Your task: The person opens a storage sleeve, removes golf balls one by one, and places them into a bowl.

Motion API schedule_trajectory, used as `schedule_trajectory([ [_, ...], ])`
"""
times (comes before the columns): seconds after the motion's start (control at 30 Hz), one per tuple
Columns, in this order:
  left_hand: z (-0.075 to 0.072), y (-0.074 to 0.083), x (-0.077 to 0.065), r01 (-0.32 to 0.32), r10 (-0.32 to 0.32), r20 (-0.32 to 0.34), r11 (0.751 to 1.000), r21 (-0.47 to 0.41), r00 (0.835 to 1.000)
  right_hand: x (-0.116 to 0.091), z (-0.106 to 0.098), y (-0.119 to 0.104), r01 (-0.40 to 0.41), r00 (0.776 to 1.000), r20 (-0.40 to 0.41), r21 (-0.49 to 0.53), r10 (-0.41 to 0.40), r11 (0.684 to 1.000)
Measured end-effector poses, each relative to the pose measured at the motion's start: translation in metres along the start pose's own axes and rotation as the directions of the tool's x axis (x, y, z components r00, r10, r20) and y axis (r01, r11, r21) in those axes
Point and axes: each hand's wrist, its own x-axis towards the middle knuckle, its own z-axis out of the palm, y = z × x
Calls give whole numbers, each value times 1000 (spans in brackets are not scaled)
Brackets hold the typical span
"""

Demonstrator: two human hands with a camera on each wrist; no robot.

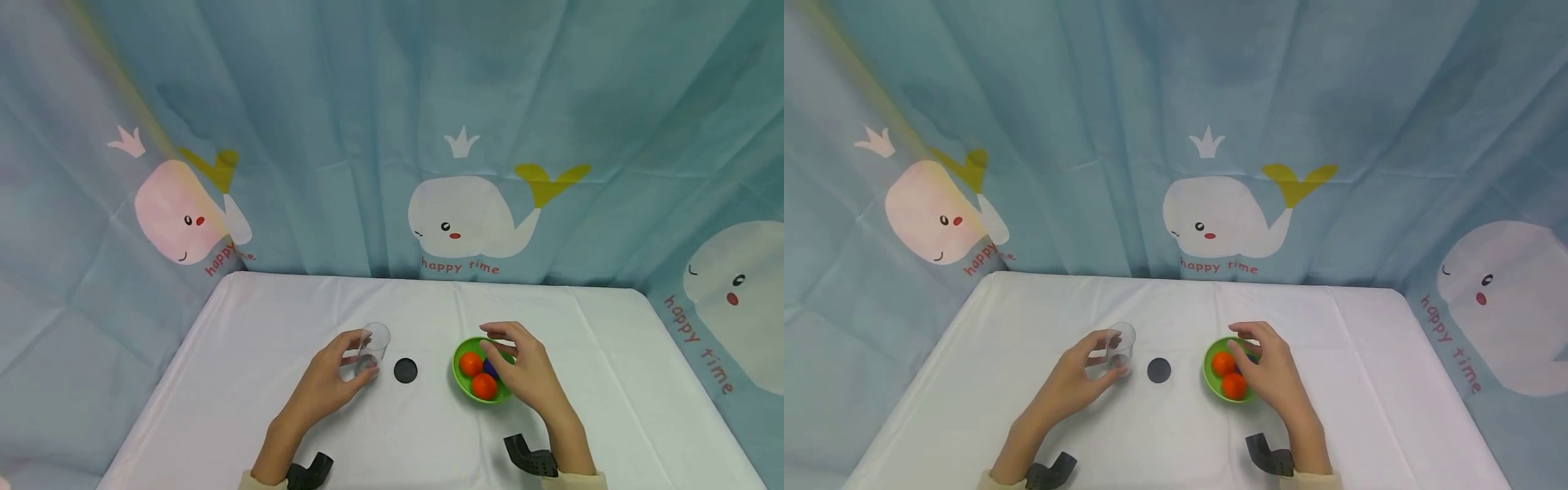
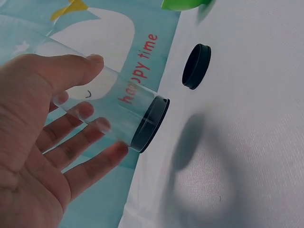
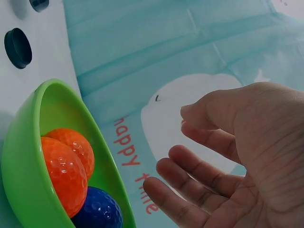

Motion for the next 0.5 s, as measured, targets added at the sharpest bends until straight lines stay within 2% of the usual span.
schedule_trajectory([
  [0.13,0,0,-2,33,-33,3,999,-3,999,-3,0,0,-2,1000,2,-7,2,1000],
  [0.5,3,-4,0,93,-90,38,991,-93,995,-1,-7,-2,17,999,-38,-8,-18,1000],
])
